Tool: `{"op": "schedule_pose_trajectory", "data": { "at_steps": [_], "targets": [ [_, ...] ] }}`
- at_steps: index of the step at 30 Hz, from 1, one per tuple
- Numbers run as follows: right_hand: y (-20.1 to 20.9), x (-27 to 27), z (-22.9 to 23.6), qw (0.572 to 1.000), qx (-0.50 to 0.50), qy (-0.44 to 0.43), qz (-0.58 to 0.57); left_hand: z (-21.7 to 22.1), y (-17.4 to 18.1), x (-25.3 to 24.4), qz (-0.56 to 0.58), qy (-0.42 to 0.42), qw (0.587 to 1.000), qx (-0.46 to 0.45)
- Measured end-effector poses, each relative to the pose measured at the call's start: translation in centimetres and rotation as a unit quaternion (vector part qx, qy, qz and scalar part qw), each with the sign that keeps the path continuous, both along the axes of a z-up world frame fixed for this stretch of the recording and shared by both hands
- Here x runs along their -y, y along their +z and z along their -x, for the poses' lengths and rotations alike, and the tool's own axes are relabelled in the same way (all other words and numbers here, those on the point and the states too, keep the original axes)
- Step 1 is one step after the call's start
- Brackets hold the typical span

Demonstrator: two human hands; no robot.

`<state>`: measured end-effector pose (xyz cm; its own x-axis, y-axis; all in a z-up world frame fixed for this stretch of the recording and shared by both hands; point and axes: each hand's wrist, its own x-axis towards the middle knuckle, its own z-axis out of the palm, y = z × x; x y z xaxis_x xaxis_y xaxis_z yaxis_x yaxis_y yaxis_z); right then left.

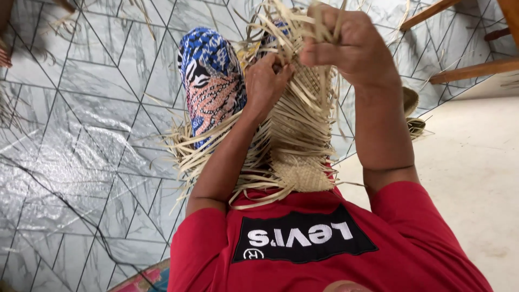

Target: The person is weaving thin bamboo strips together to form a mat or basket structure.

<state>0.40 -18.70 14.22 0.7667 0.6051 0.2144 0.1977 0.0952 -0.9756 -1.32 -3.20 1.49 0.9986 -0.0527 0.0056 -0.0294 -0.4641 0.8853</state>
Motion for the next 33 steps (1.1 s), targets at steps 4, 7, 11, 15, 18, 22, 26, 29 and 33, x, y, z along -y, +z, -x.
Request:
{"op": "schedule_pose_trajectory", "data": {
  "at_steps": [4,7,11,15,18,22,26,29,33],
  "targets": [
    [-6.0,0.7,-2.9,0.915,0.219,-0.098,0.325,-0.5,-0.2,-0.5,0.042,0.004,0.997,-0.064],
    [-7.7,-0.1,-3.2,0.893,0.220,-0.103,0.380,-0.8,-0.6,-0.5,0.064,0.009,0.993,-0.094],
    [-5.0,-1.8,-2.5,0.958,0.108,-0.099,0.248,-0.7,0.7,-0.7,0.077,0.011,0.992,-0.098],
    [-5.3,0.1,-1.0,0.942,0.170,-0.083,0.276,-1.3,0.2,-0.4,0.065,0.017,0.989,-0.130],
    [-8.4,2.1,0.1,0.915,0.241,-0.127,0.298,-1.3,-0.2,-0.4,0.120,0.009,0.977,-0.178],
    [-10.2,3.2,1.1,0.886,0.206,-0.163,0.382,-1.5,0.5,0.1,0.041,0.016,0.992,-0.121],
    [-7.6,2.7,2.7,0.961,-0.041,-0.160,0.220,-1.5,0.7,1.0,0.002,0.021,0.991,-0.130],
    [-9.2,4.4,2.9,0.981,-0.173,-0.062,-0.058,-1.4,1.7,1.0,-0.011,0.014,0.993,-0.119],
    [-5.6,6.6,4.1,0.966,-0.177,-0.029,-0.187,-0.9,1.6,1.0,-0.004,0.027,0.994,-0.105]
  ]
}}
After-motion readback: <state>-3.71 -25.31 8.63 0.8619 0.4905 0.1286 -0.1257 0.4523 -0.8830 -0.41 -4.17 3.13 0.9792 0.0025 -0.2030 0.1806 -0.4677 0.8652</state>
